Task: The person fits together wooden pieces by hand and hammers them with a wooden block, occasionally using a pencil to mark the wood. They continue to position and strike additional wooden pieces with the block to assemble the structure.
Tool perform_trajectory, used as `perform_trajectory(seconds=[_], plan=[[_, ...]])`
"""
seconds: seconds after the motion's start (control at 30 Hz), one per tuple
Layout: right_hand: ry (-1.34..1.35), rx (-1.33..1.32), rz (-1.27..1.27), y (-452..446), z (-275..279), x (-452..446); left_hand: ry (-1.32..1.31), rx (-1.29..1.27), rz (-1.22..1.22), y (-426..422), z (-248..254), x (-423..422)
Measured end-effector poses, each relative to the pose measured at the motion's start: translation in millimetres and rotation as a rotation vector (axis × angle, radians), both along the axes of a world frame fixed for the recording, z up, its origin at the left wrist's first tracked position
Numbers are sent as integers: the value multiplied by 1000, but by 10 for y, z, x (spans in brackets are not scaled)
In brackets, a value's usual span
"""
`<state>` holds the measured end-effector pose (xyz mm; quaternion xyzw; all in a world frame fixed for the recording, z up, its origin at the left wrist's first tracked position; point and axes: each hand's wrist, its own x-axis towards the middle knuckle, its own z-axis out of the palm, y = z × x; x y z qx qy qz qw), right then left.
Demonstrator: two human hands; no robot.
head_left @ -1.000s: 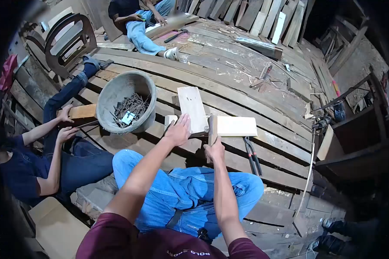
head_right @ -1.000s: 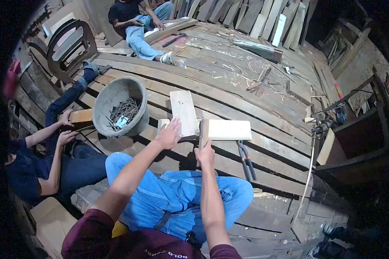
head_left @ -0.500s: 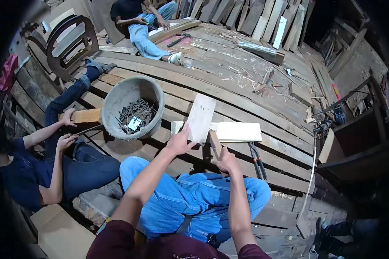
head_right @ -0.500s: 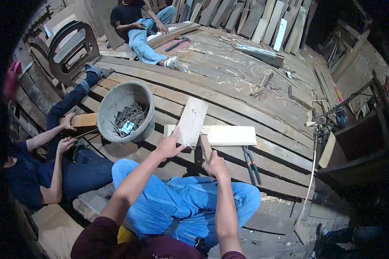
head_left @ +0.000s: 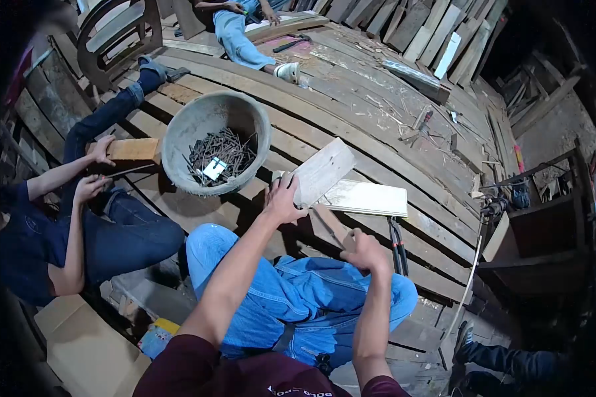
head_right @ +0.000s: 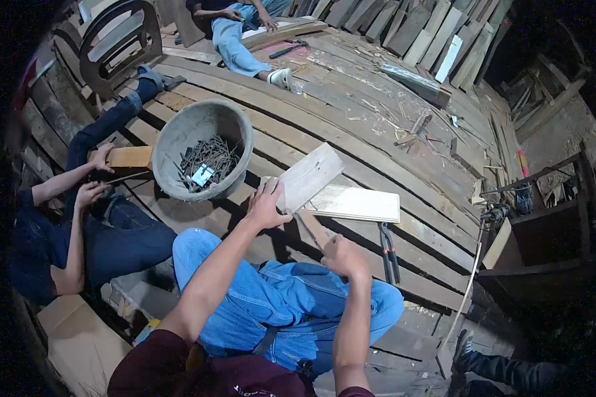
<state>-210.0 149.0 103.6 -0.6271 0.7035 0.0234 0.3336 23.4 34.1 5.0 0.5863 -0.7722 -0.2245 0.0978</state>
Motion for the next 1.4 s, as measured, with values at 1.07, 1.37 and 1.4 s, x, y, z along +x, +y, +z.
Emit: perform_trajectory(seconds=[1.07,1.37,1.4], plan=[[7,-535,183,-668,-944,416,-99,137,195,-388,121,-260],[177,-544,67,-990,-1089,75,-119,157,211,-431,58,-307],[268,-586,-29,-1137,-1102,-92,-145,154,204,-434,47,-310]])
